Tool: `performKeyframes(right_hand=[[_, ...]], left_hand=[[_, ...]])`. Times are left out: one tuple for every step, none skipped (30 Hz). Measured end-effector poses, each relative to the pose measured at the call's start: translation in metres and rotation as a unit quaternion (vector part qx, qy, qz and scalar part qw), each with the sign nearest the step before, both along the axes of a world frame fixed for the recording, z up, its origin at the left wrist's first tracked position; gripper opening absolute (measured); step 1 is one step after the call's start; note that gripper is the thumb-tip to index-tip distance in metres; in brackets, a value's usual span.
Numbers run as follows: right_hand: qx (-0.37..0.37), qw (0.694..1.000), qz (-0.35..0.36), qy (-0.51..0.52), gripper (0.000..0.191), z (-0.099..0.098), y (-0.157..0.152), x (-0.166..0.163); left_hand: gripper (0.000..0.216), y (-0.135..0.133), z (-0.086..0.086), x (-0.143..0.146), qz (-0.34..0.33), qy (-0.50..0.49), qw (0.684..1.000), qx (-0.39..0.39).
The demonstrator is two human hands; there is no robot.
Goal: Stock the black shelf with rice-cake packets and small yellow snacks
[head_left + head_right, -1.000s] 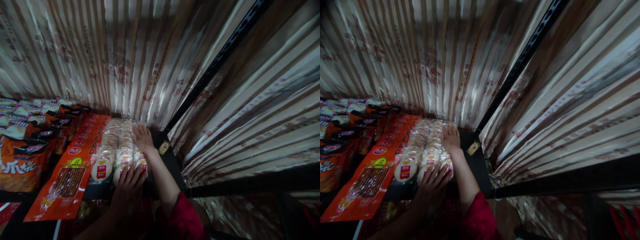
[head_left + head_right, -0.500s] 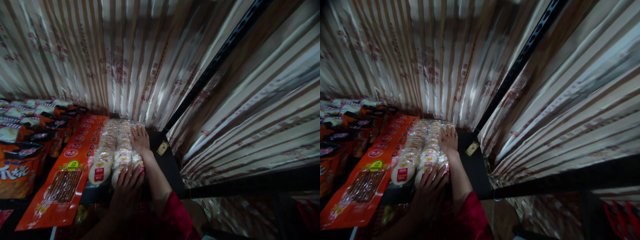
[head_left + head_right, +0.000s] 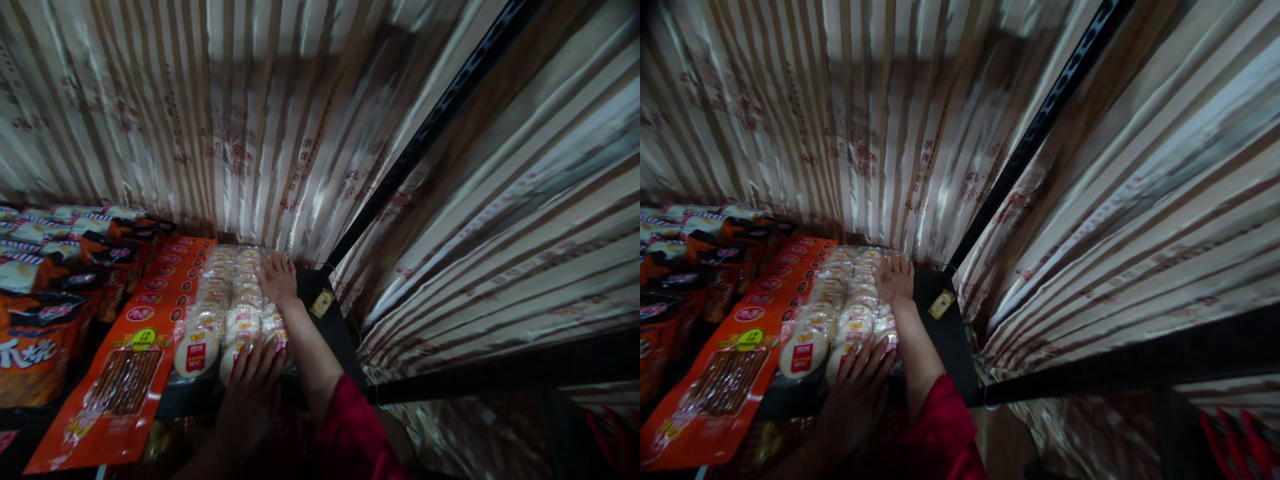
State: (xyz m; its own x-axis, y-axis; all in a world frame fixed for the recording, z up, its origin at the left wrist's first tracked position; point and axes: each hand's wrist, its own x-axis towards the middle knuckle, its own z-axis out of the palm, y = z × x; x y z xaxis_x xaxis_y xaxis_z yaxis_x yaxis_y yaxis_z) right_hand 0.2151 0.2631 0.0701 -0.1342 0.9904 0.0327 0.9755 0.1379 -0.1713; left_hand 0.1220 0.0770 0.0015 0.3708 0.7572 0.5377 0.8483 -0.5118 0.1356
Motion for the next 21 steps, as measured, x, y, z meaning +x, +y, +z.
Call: performKeyframes(right_hand=[[-0.004, 1.000, -0.002, -0.002, 0.063, -0.001, 0.003, 0.000], [-0.011, 1.000, -0.005, -0.002, 0.063, -0.003, 0.005, 0.000], [-0.018, 1.000, -0.009, 0.000, 0.063, -0.005, 0.006, 0.000], [-0.022, 1.000, -0.011, 0.003, 0.064, -0.007, 0.007, -0.001], [-0.024, 1.000, -0.012, 0.007, 0.064, -0.008, 0.007, -0.001], [-0.025, 1.000, -0.012, 0.009, 0.064, -0.010, 0.007, -0.001], [-0.028, 0.999, -0.013, 0.010, 0.064, -0.011, 0.006, -0.001], [-0.030, 0.999, -0.014, 0.009, 0.064, -0.012, 0.005, -0.001], [-0.031, 0.999, -0.015, 0.009, 0.064, -0.013, 0.004, -0.002], [-0.032, 0.999, -0.017, 0.008, 0.065, -0.013, 0.003, -0.002], [-0.033, 0.999, -0.018, 0.008, 0.065, -0.013, 0.003, -0.002], [-0.034, 0.999, -0.020, 0.008, 0.065, -0.012, 0.003, -0.002], [-0.034, 0.999, -0.021, 0.008, 0.065, -0.011, 0.003, -0.002], [-0.032, 0.999, -0.022, 0.007, 0.065, -0.009, 0.003, -0.002], [-0.029, 0.999, -0.024, 0.006, 0.065, -0.007, 0.005, -0.002], [-0.023, 0.999, -0.025, 0.006, 0.065, -0.005, 0.006, -0.001], [-0.016, 1.000, -0.025, 0.006, 0.065, -0.004, 0.008, -0.001], [-0.009, 1.000, -0.024, 0.007, 0.065, -0.002, 0.010, -0.001], [-0.007, 1.000, -0.021, 0.009, 0.065, -0.002, 0.012, -0.001], [-0.012, 1.000, -0.020, 0.012, 0.066, -0.002, 0.014, -0.001], [-0.020, 0.999, -0.020, 0.015, 0.066, -0.003, 0.015, -0.002]], left_hand=[[0.052, 0.000, 0.000, 0.000, 0.004, 0.004, 1.000, -0.001], [0.052, 0.001, 0.000, 0.000, 0.007, 0.006, 1.000, 0.001], [0.052, 0.001, -0.001, 0.000, 0.008, 0.008, 1.000, 0.003], [0.052, 0.001, -0.001, 0.000, 0.006, 0.008, 1.000, 0.005], [0.052, 0.001, -0.002, 0.000, 0.004, 0.008, 1.000, 0.007], [0.053, 0.001, -0.002, 0.000, 0.002, 0.007, 1.000, 0.008], [0.053, 0.000, -0.003, 0.000, 0.000, 0.006, 1.000, 0.007], [0.053, 0.000, -0.003, 0.000, 0.000, 0.006, 1.000, 0.006], [0.053, 0.000, -0.003, 0.000, 0.000, 0.005, 1.000, 0.005], [0.052, 0.000, -0.003, 0.000, 0.001, 0.003, 1.000, 0.004], [0.052, 0.000, -0.003, 0.000, 0.001, 0.003, 1.000, 0.004], [0.051, 0.000, -0.002, 0.000, 0.001, 0.002, 1.000, 0.005], [0.050, 0.000, -0.002, 0.000, 0.004, 0.000, 1.000, 0.006], [0.050, 0.000, -0.001, 0.000, 0.006, -0.002, 1.000, 0.008], [0.050, 0.000, 0.000, 0.000, 0.008, -0.004, 1.000, 0.009], [0.050, 0.000, 0.000, 0.001, 0.010, -0.005, 1.000, 0.010], [0.050, 0.000, 0.001, 0.001, 0.011, -0.005, 1.000, 0.011], [0.050, 0.000, 0.002, 0.001, 0.011, -0.004, 1.000, 0.013], [0.051, 0.000, 0.002, 0.001, 0.010, -0.001, 1.000, 0.015], [0.051, 0.000, 0.003, 0.001, 0.008, 0.002, 1.000, 0.015], [0.051, 0.000, 0.003, 0.001, 0.006, 0.006, 1.000, 0.016]])
